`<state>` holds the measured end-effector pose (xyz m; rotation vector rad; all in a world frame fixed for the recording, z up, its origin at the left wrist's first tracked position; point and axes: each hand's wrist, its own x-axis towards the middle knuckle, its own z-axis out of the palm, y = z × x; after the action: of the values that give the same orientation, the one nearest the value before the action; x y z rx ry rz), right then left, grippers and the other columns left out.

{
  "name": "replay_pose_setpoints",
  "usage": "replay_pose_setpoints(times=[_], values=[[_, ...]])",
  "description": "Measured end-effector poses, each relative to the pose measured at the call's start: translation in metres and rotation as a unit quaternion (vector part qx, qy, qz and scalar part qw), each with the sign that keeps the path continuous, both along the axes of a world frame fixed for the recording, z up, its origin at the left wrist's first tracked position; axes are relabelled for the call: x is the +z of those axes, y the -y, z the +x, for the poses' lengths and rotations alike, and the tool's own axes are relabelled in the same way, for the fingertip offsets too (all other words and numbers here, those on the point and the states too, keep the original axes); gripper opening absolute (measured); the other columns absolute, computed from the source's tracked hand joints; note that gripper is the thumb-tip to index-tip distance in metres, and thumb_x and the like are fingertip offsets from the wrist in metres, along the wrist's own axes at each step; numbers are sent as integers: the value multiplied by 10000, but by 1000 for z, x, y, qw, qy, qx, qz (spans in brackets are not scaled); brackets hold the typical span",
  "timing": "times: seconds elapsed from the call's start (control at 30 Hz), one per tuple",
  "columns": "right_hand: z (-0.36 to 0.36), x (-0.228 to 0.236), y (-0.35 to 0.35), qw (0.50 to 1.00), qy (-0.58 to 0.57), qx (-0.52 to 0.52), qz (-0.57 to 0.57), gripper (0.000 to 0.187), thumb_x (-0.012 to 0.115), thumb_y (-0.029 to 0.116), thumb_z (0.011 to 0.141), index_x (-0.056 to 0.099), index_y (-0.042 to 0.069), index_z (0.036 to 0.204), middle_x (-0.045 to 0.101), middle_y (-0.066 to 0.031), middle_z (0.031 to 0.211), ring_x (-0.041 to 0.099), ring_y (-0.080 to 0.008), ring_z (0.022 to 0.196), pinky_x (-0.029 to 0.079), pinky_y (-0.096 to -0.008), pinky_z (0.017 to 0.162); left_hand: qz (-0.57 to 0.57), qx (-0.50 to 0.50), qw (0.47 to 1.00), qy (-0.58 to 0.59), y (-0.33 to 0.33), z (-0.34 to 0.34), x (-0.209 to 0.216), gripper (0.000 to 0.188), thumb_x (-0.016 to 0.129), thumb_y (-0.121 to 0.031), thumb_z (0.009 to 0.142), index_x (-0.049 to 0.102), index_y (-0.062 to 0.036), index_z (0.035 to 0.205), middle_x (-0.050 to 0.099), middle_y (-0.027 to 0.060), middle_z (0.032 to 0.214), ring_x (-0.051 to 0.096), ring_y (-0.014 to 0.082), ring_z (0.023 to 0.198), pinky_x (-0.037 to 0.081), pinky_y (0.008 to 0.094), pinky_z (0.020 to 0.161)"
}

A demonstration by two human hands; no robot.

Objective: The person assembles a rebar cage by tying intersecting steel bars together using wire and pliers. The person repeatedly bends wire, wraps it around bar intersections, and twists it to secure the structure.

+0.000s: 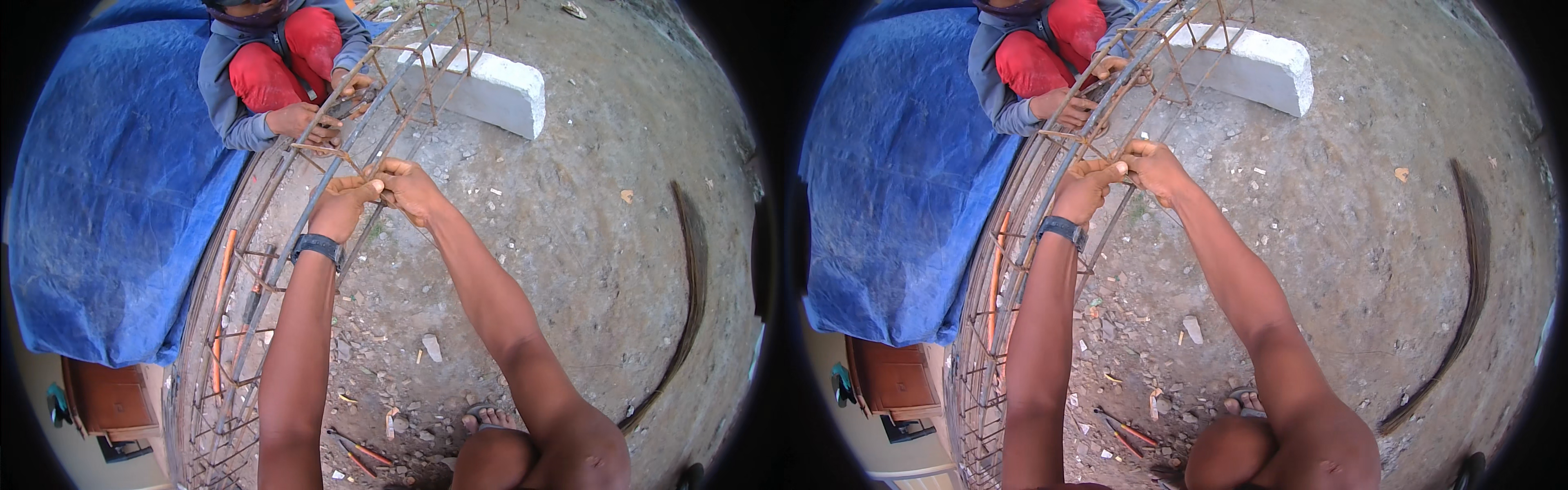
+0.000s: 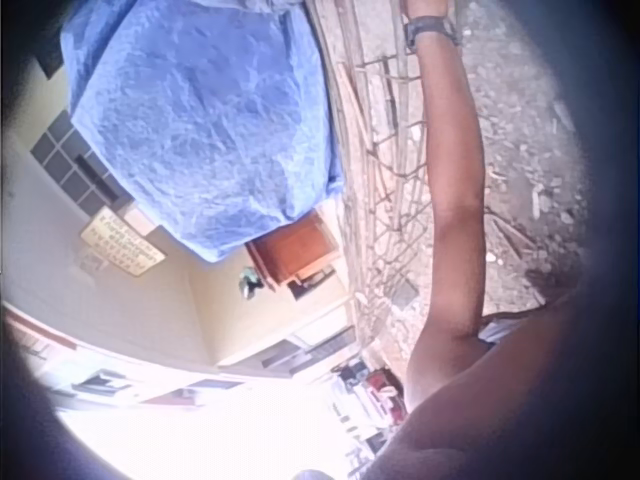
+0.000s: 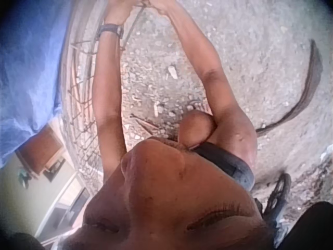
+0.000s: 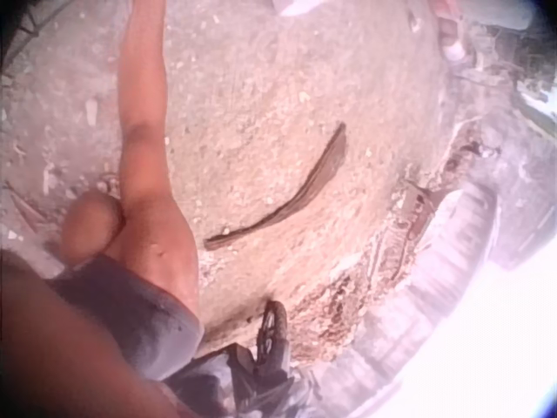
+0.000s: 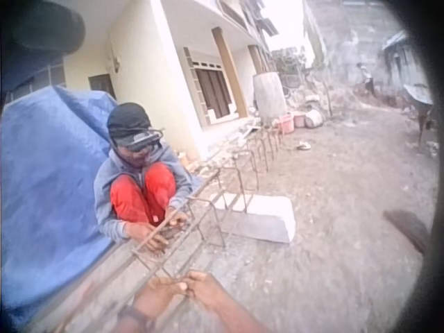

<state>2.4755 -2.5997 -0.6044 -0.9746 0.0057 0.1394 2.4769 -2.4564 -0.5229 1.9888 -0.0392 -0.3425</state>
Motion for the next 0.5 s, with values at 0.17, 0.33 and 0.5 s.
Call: replay_pose_setpoints(times=[0.17, 0.33, 0.5], values=[[4, 5, 2, 999, 16, 19, -36, 152, 649, 105, 926, 673, 29, 1055, 595, 13, 730, 471, -47, 564, 331, -226, 476, -28, -29, 997, -70, -5, 1, 7, 350, 799, -222, 851, 699, -12, 1112, 593, -39, 709, 407, 1, 529, 265, 166, 419], [5, 4, 15, 997, -38, 37, -50, 145, 691, 174, 910, 658, 47, 970, 606, -5, 742, 490, -61, 580, 363, -243, 501, -44, -6, 999, -25, 2, -1, 1, 426, 815, -201, 827, 670, -18, 1183, 653, -8, 782, 426, 5, 542, 277, 155, 428], [-9, 17, 6, 955, -10, -78, -285, 185, 705, 211, 889, 645, 36, 902, 644, -55, 757, 609, -190, 653, 477, -348, 603, -64, 23, 997, 39, 2, -7, -3, 321, 822, -169, 811, 662, -29, 1052, 680, 28, 784, 484, 34, 578, 349, 183, 494]])
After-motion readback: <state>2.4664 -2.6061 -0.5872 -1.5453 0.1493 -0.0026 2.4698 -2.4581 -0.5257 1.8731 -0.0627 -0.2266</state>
